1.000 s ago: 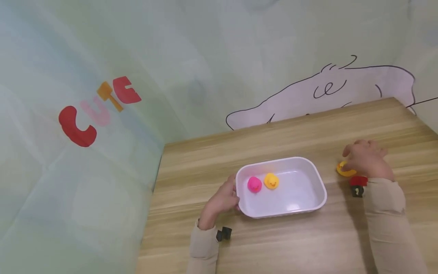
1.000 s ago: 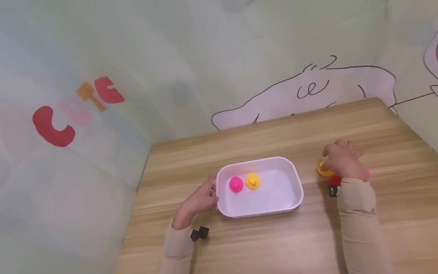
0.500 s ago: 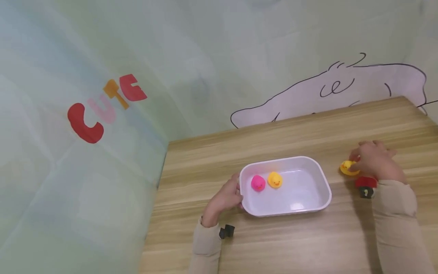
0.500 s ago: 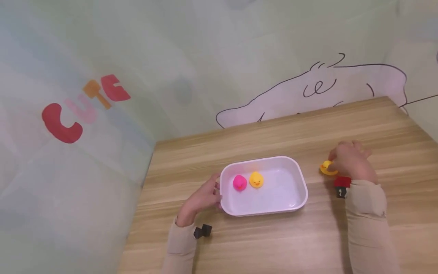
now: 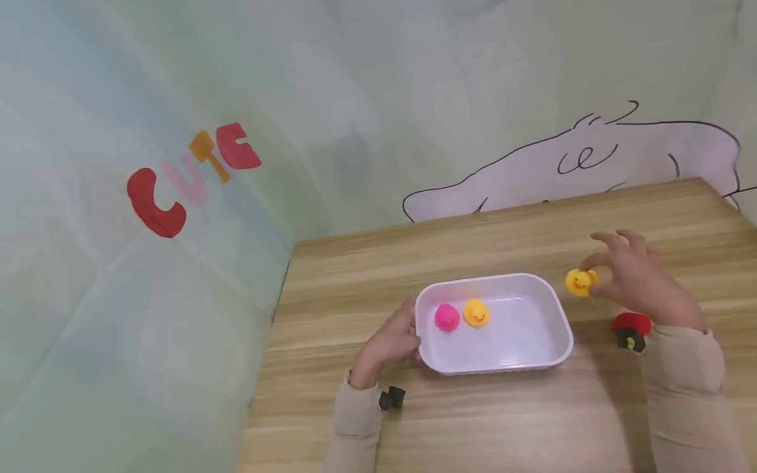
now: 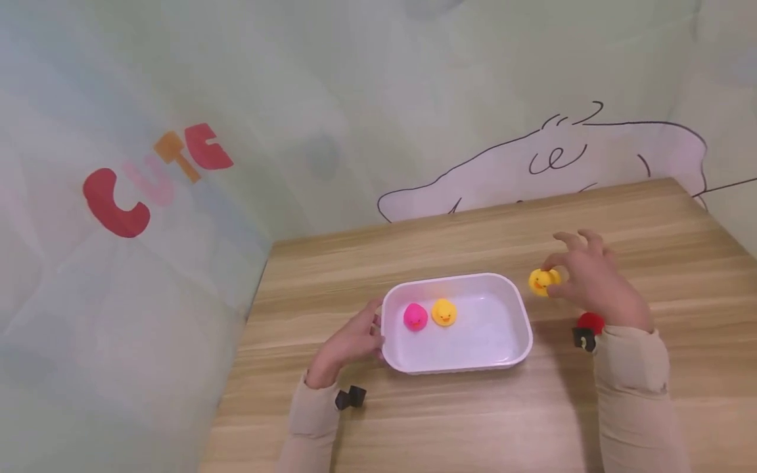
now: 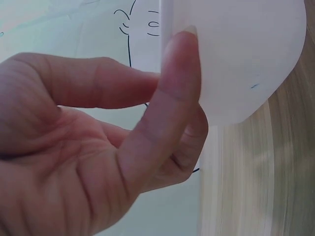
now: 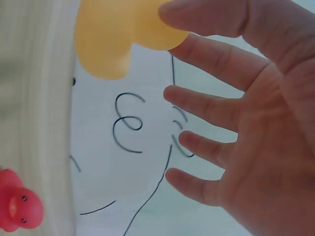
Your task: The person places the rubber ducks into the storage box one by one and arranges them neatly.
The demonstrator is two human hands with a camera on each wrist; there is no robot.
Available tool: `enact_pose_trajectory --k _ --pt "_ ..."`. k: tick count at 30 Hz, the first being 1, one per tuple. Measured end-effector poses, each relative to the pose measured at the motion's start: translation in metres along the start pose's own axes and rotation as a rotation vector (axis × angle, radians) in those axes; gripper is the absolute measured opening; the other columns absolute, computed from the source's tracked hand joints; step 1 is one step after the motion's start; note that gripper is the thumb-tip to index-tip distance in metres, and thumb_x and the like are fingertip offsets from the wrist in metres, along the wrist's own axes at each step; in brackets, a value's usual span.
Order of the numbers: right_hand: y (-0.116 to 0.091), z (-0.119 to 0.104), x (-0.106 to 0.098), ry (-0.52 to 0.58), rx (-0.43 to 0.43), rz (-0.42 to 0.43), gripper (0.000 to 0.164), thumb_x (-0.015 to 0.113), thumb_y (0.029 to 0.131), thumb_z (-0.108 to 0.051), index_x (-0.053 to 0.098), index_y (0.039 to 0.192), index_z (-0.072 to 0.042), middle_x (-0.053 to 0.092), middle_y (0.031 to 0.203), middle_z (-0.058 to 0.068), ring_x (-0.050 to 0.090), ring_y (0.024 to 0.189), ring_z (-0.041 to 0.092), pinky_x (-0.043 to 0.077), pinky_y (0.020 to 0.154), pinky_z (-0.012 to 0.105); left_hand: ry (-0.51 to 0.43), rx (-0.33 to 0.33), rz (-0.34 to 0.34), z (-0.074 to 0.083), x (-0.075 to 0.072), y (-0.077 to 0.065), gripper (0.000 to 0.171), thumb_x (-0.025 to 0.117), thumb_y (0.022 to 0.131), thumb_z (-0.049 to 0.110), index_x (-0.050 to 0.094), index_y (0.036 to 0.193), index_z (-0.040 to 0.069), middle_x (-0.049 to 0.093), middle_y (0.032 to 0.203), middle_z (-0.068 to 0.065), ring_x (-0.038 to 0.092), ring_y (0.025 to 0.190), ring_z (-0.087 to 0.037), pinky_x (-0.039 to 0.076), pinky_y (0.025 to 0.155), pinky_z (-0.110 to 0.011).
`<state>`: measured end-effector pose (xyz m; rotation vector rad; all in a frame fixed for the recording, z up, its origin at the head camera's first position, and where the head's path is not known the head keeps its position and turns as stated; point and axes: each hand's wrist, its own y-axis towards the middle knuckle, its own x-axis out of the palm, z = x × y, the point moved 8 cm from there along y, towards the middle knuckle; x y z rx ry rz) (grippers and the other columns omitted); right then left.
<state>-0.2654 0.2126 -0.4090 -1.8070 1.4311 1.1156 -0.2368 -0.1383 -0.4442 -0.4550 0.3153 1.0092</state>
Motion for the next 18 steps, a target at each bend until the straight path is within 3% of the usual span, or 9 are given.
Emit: enact_pose_trajectory --k 7,14,18 --pt "0.0 -0.029 -0.004 -0.038 -0.113 0.053 0.033 0.083 0.073 -0.004 0.075 0.105 -0.001 0.032 0.148 0.033 0.013 0.137 0.061 0.016 0.098 0.087 0.02 0.021 -0.002 0.007 0.006 0.008 0.074 0.05 0.076 -0.023 0.028 0.146 -0.016 0.057 0.11 -0.036 0.063 0.067 -0.03 0.062 0.06 -0.052" --pt "0.014 -0.058 0.023 -0.019 -0.164 -0.043 0.031 0.083 0.074 -0.002 0.076 0.104 -0.007 0.036 0.149 0.028 0.013 0.139 0.056 0.018 0.103 0.084 0.021 0.041 -0.007 0.014 0.009 0.011 0.073 0.049 0.073 -0.024 0.031 0.142 -0.017 0.059 0.103 -0.038 0.06 0.061 -0.022 0.061 0.054 -0.05" --pt "0.02 -0.056 0.037 0.014 -0.171 -0.109 0.031 0.083 0.073 -0.002 0.077 0.103 -0.009 0.037 0.148 0.03 0.013 0.138 0.057 0.018 0.102 0.085 0.009 0.034 -0.011 0.015 0.011 0.008 0.073 0.05 0.072 -0.024 0.032 0.142 -0.016 0.056 0.109 -0.038 0.061 0.067 -0.029 0.061 0.054 -0.049"
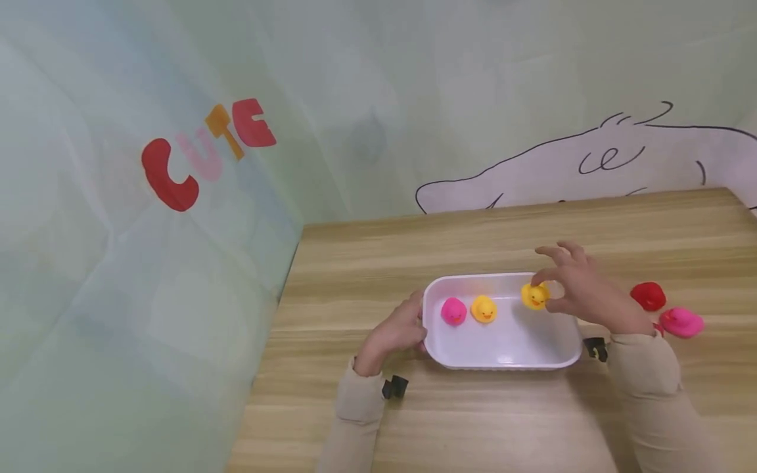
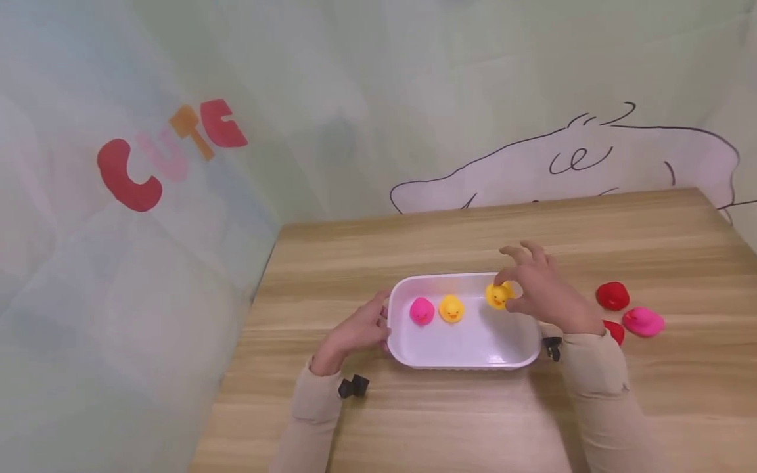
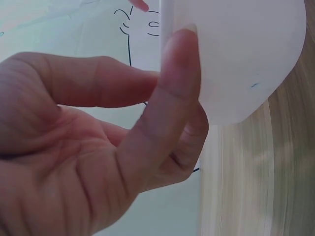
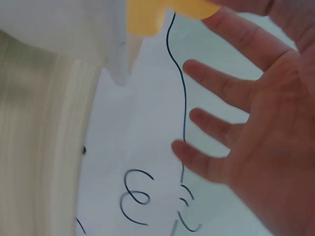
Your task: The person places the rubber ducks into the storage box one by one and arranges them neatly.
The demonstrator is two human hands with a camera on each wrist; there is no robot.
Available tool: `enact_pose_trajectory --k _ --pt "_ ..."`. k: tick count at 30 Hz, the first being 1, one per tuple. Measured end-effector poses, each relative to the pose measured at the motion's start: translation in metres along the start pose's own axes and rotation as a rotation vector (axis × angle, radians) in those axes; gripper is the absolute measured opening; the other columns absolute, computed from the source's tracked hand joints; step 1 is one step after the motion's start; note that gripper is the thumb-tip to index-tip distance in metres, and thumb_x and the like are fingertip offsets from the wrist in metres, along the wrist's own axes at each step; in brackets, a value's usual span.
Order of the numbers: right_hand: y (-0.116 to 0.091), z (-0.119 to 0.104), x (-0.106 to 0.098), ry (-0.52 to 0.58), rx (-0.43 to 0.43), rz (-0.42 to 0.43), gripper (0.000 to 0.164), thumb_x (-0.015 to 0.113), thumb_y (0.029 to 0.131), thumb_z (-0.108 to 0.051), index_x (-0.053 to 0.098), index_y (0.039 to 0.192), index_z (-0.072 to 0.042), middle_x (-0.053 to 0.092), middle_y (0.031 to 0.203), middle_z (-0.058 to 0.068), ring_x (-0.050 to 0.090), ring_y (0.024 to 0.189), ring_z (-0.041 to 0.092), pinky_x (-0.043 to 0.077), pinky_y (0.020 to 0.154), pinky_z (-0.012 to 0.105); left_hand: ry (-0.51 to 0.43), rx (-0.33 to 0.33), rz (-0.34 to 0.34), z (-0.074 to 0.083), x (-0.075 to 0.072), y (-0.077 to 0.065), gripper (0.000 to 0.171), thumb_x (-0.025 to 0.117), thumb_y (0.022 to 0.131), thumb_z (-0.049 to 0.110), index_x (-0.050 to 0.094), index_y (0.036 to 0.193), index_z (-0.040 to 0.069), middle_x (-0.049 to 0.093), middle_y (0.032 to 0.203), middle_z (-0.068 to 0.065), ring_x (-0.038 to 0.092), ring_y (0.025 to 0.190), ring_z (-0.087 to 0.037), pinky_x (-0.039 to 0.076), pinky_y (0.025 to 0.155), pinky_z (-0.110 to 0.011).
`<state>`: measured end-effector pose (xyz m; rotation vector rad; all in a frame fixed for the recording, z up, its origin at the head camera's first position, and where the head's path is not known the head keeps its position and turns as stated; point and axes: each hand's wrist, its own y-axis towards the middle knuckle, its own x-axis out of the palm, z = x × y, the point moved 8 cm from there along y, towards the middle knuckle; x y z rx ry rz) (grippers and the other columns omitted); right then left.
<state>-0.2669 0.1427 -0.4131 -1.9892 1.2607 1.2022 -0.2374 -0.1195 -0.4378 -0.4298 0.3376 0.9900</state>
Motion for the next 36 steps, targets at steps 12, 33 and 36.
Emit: enact_pose_trajectory --k 12,33,36 --pt "0.004 0.01 0.018 -0.04 -0.075 -0.122 0.035 0.085 0.07 0.001 0.078 0.095 -0.023 0.048 0.142 0.028 0.023 0.134 0.06 0.022 0.1 0.086 -0.013 0.001 -0.011 0.001 0.007 0.003 0.072 0.05 0.071 -0.024 0.036 0.141 -0.017 0.052 0.118 -0.037 0.063 0.075 -0.038 0.062 0.055 -0.047" --pt "0.024 -0.003 0.029 -0.136 -0.187 -0.167 0.04 0.087 0.07 0.001 0.078 0.102 -0.021 0.048 0.144 0.026 0.023 0.137 0.056 0.021 0.105 0.082 0.018 0.021 0.006 0.008 0.004 0.013 0.072 0.05 0.07 -0.025 0.035 0.141 -0.018 0.049 0.125 -0.038 0.062 0.08 -0.043 0.061 0.052 -0.048" --pt "0.02 0.002 0.019 -0.115 -0.159 -0.129 0.041 0.086 0.071 0.001 0.078 0.107 -0.018 0.048 0.142 0.027 0.026 0.135 0.057 0.024 0.102 0.083 0.014 0.023 -0.001 0.006 0.003 0.014 0.075 0.05 0.069 -0.025 0.034 0.142 -0.017 0.048 0.126 -0.039 0.062 0.075 -0.042 0.061 0.053 -0.049"
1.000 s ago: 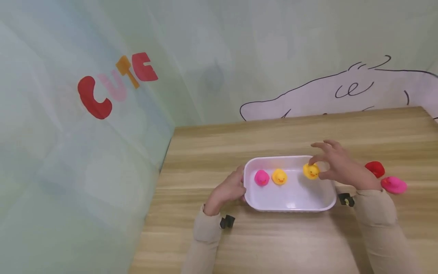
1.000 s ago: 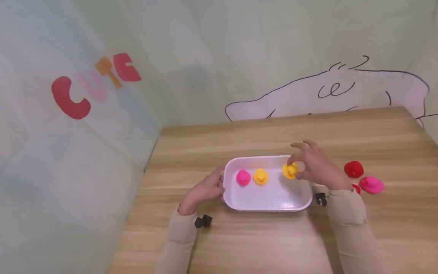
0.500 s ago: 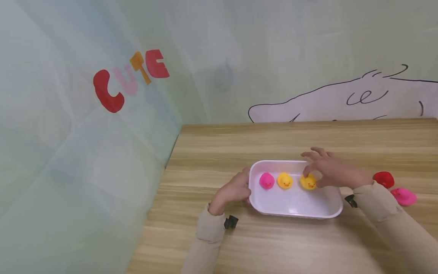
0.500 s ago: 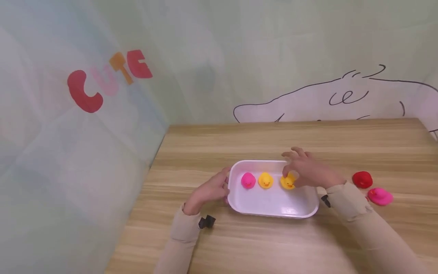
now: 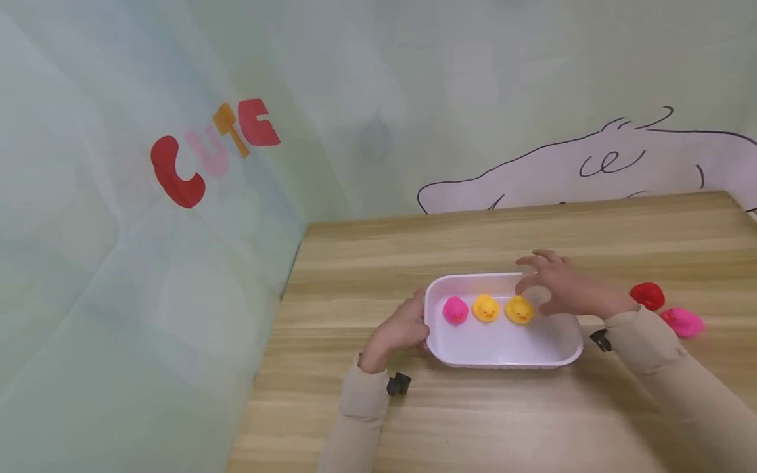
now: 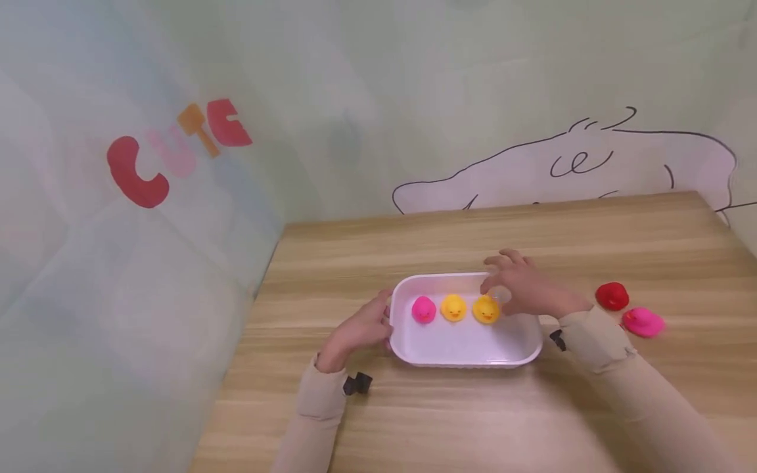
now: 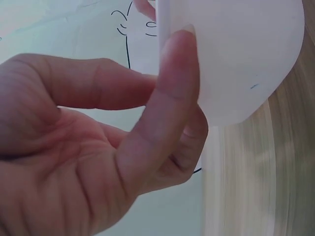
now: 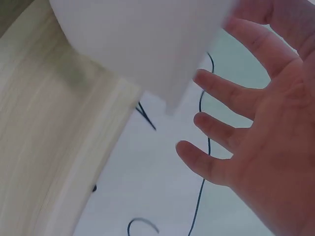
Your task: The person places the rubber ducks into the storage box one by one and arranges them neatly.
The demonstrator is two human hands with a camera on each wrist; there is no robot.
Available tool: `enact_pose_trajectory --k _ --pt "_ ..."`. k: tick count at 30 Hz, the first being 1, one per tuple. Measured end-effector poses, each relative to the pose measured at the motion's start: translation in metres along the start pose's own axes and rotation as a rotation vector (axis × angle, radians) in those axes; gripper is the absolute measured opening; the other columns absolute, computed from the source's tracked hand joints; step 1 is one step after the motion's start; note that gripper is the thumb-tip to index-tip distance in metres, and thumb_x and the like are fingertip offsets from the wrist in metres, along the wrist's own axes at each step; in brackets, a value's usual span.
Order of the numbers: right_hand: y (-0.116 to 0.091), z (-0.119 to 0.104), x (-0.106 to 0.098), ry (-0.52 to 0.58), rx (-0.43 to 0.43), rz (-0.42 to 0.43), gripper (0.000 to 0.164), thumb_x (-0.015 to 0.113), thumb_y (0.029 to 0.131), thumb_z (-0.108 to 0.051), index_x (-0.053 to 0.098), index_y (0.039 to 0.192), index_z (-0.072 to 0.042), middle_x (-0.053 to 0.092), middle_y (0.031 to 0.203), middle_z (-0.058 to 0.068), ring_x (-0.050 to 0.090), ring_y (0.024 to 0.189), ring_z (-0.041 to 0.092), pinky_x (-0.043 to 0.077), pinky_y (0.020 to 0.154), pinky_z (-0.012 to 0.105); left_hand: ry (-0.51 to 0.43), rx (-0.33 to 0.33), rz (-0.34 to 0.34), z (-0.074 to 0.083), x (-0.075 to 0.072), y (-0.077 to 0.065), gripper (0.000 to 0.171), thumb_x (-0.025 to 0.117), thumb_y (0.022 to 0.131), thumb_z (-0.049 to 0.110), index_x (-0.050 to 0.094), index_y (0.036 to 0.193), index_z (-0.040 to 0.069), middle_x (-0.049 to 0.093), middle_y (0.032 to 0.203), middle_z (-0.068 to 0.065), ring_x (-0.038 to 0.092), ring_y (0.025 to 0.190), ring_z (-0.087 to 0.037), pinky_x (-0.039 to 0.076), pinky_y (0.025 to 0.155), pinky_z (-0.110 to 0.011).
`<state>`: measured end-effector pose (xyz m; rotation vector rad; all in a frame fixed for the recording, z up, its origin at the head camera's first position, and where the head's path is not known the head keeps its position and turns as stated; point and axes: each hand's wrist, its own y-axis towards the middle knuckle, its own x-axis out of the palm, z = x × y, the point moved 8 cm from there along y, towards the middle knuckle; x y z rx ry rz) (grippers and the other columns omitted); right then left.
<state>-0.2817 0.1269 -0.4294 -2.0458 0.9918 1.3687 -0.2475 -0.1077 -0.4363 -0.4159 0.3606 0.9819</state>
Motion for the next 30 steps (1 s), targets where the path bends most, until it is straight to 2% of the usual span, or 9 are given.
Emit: enact_pose_trajectory --k 3,5,10,18,20,23,26,30 --pt "-0.01 0.009 -0.01 0.032 0.04 0.029 0.039 0.085 0.075 -0.001 0.075 0.11 -0.014 0.047 0.142 0.03 0.027 0.133 0.057 0.027 0.1 0.083 0.003 0.001 -0.004 -0.002 -0.002 0.0 0.074 0.052 0.068 -0.024 0.036 0.14 -0.018 0.049 0.123 -0.038 0.061 0.076 -0.039 0.061 0.053 -0.049" --pt "-0.017 0.016 -0.017 0.049 0.072 0.046 0.038 0.082 0.077 -0.001 0.074 0.113 -0.012 0.046 0.142 0.03 0.028 0.133 0.056 0.033 0.099 0.081 0.007 -0.01 -0.006 -0.004 -0.004 0.001 0.074 0.052 0.068 -0.022 0.035 0.14 -0.017 0.052 0.117 -0.038 0.061 0.074 -0.035 0.061 0.053 -0.047" --pt "-0.032 0.029 -0.033 0.044 0.086 0.103 0.037 0.079 0.08 -0.001 0.072 0.116 -0.008 0.049 0.138 0.03 0.035 0.128 0.054 0.044 0.094 0.076 0.008 -0.034 0.021 -0.009 -0.016 -0.002 0.079 0.053 0.068 -0.02 0.031 0.144 -0.016 0.058 0.103 -0.037 0.06 0.065 -0.027 0.062 0.054 -0.046" --pt "-0.069 0.052 -0.031 0.036 0.146 0.116 0.032 0.074 0.078 -0.001 0.071 0.11 0.0 0.057 0.123 0.031 0.049 0.113 0.053 0.046 0.091 0.071 0.001 -0.067 0.046 -0.011 -0.028 -0.01 0.08 0.052 0.069 -0.019 0.03 0.145 -0.016 0.059 0.103 -0.037 0.06 0.064 -0.025 0.062 0.054 -0.045" --pt "-0.08 0.062 -0.027 0.027 0.19 0.106 0.035 0.077 0.075 -0.002 0.071 0.109 0.001 0.055 0.124 0.032 0.046 0.114 0.057 0.045 0.088 0.074 0.006 -0.08 0.051 -0.012 -0.029 -0.012 0.08 0.052 0.07 -0.019 0.029 0.147 -0.015 0.059 0.104 -0.036 0.061 0.064 -0.023 0.062 0.055 -0.045" --pt "-0.096 0.077 -0.019 0.02 0.281 0.084 0.043 0.085 0.068 -0.004 0.071 0.109 -0.001 0.045 0.13 0.037 0.031 0.12 0.064 0.037 0.086 0.083 0.016 -0.092 0.051 -0.015 -0.03 -0.014 0.08 0.052 0.07 -0.019 0.029 0.147 -0.015 0.059 0.104 -0.035 0.061 0.066 -0.023 0.062 0.056 -0.043" --pt "-0.107 0.088 -0.015 0.016 0.337 0.09 0.043 0.088 0.064 -0.003 0.073 0.105 -0.002 0.039 0.133 0.04 0.021 0.123 0.068 0.028 0.084 0.088 0.04 -0.087 0.057 -0.016 -0.03 -0.014 0.078 0.053 0.07 -0.018 0.032 0.145 -0.015 0.059 0.103 -0.034 0.059 0.067 -0.022 0.061 0.054 -0.041" --pt "-0.112 0.096 -0.01 0.03 0.347 0.097 0.037 0.088 0.065 -0.003 0.075 0.1 -0.003 0.039 0.132 0.041 0.018 0.124 0.068 0.025 0.084 0.088 0.045 -0.081 0.058 -0.016 -0.03 -0.014 0.076 0.053 0.07 -0.017 0.034 0.143 -0.015 0.06 0.101 -0.033 0.06 0.068 -0.024 0.06 0.054 -0.039"
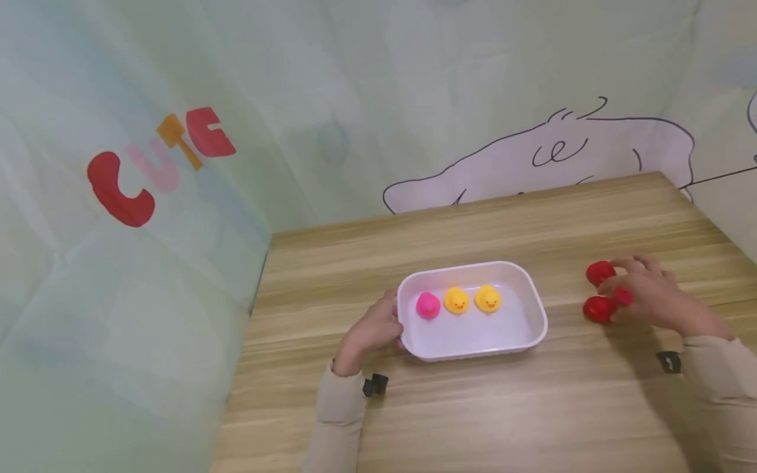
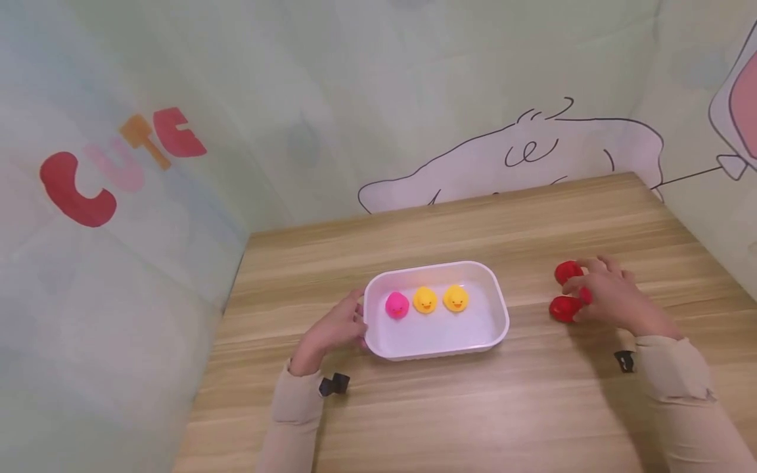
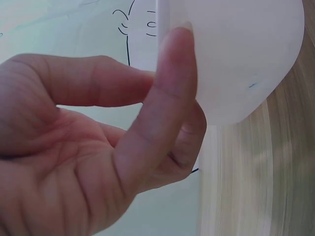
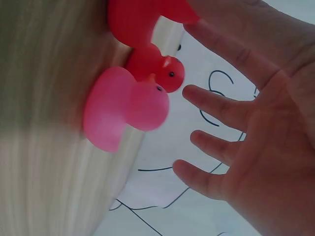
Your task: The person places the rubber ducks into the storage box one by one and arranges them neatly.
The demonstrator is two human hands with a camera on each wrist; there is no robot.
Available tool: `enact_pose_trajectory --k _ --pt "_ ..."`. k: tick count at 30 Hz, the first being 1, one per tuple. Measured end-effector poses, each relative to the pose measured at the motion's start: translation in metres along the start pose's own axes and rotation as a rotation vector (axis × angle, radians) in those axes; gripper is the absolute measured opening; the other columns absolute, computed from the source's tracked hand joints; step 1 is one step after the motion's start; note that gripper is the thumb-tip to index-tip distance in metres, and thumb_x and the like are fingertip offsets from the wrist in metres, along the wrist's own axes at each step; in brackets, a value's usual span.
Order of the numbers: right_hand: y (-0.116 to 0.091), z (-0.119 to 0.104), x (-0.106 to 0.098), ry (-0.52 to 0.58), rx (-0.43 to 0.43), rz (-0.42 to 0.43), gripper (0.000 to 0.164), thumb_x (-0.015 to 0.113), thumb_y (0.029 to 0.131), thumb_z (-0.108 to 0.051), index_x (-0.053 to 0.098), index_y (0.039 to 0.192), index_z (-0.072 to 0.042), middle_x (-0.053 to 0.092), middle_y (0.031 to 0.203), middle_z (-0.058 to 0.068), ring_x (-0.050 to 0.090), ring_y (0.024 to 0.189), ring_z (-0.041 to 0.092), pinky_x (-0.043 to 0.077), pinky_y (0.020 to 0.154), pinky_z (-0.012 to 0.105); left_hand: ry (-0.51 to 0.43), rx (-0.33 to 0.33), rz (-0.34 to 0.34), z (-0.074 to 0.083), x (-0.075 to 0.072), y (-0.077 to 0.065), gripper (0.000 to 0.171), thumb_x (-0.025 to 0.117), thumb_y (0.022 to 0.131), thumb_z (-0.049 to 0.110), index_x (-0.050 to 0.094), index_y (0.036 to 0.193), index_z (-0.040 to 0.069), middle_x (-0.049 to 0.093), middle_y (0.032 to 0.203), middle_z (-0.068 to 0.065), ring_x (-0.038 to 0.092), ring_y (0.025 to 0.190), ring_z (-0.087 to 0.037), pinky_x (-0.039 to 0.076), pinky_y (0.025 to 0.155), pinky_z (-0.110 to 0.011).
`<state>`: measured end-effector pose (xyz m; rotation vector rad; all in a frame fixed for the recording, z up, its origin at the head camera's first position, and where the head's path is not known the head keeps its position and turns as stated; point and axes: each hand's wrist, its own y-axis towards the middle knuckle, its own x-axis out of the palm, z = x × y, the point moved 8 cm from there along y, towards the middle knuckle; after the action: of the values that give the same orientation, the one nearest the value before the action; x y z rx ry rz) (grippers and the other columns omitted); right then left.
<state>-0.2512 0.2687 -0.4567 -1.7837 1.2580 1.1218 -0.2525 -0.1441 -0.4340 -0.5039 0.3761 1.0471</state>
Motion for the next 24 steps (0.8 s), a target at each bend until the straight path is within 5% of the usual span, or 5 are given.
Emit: enact_pose_trajectory --k 12,24 --pt "0.002 -0.005 0.003 0.0 -0.02 0.021 0.028 0.088 0.069 -0.005 0.076 0.094 -0.008 0.034 0.138 0.04 0.018 0.125 0.069 0.022 0.087 0.088 -0.043 0.004 -0.015 0.002 0.0 -0.003 0.077 0.052 0.07 -0.017 0.03 0.144 -0.017 0.061 0.098 -0.032 0.062 0.064 -0.024 0.062 0.056 -0.041" --pt "-0.002 -0.05 -0.022 -0.047 -0.133 0.077 0.039 0.091 0.065 -0.004 0.077 0.102 -0.011 0.032 0.144 0.037 0.019 0.128 0.069 0.026 0.088 0.085 -0.013 -0.018 -0.004 0.002 0.0 -0.003 0.077 0.053 0.073 -0.015 0.032 0.147 -0.013 0.058 0.113 -0.033 0.06 0.066 -0.021 0.062 0.058 -0.041"
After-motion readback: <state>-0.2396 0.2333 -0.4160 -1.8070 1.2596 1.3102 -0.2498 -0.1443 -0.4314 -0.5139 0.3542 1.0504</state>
